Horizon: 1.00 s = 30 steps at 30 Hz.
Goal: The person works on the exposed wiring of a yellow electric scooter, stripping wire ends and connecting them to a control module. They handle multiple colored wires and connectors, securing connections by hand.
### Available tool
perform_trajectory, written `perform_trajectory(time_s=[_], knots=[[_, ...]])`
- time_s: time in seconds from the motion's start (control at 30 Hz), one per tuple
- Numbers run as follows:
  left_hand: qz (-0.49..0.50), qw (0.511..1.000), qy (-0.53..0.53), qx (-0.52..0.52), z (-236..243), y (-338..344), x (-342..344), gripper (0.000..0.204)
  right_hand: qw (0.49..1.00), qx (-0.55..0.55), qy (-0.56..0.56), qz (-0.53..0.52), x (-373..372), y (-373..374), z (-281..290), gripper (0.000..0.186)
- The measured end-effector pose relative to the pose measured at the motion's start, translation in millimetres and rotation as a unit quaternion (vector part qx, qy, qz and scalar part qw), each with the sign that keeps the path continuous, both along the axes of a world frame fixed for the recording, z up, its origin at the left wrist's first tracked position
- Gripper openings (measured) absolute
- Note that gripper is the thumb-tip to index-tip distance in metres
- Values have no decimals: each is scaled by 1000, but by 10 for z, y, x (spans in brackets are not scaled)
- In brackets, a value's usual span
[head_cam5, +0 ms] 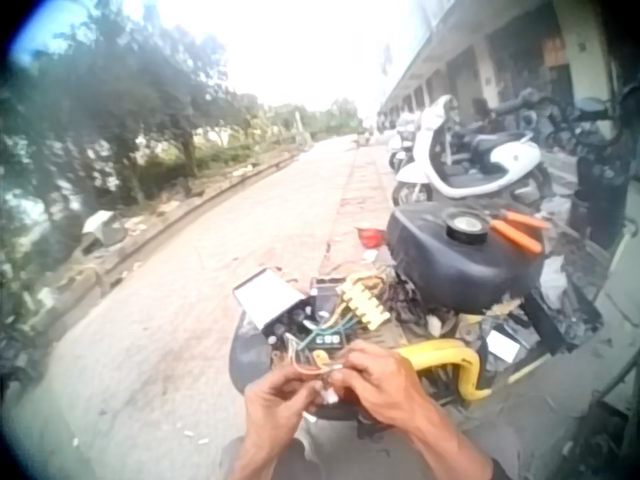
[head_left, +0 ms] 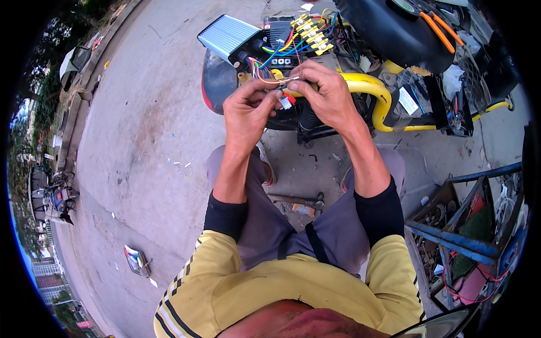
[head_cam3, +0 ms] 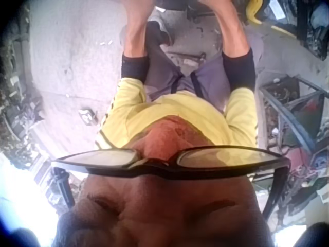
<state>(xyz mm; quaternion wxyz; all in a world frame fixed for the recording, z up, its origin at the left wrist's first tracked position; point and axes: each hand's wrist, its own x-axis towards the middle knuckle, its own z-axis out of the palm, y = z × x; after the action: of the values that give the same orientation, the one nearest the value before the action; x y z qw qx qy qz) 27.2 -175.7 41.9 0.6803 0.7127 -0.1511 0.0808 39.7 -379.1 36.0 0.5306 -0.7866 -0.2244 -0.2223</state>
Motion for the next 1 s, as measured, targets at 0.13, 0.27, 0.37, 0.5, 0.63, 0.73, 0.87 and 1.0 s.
perform_trajectory(time_s=[0.13,0.27,0.37,0.5,0.63,0.73,0.87,1.0], knots=[[4,1000,-4,4,-3,-10,0,22,1000,7,-11,-4,5,3,-15,18],[3,1000,-4,3,-1,-13,1,21,1000,2,1,-2,-22,-1,15,16],[6,1000,-8,1,4,-5,-7,21,1000,-2,-2,-5,-28,10,19,16],[5,1000,-4,0,10,-2,-13,21,1000,-11,-9,-8,-24,9,20,17],[4,1000,-8,-10,-19,-2,-7,20,1000,-4,-13,-9,-29,17,12,17],[2,1000,-9,-6,-9,0,-10,20,1000,-5,-12,-10,-24,17,-7,18],[-1,1000,-10,4,-1,-11,-12,20,1000,-7,-11,-6,-31,21,-11,13],[1,999,-28,18,-34,-7,4,19,999,-30,-42,-4,-31,19,1,12]])
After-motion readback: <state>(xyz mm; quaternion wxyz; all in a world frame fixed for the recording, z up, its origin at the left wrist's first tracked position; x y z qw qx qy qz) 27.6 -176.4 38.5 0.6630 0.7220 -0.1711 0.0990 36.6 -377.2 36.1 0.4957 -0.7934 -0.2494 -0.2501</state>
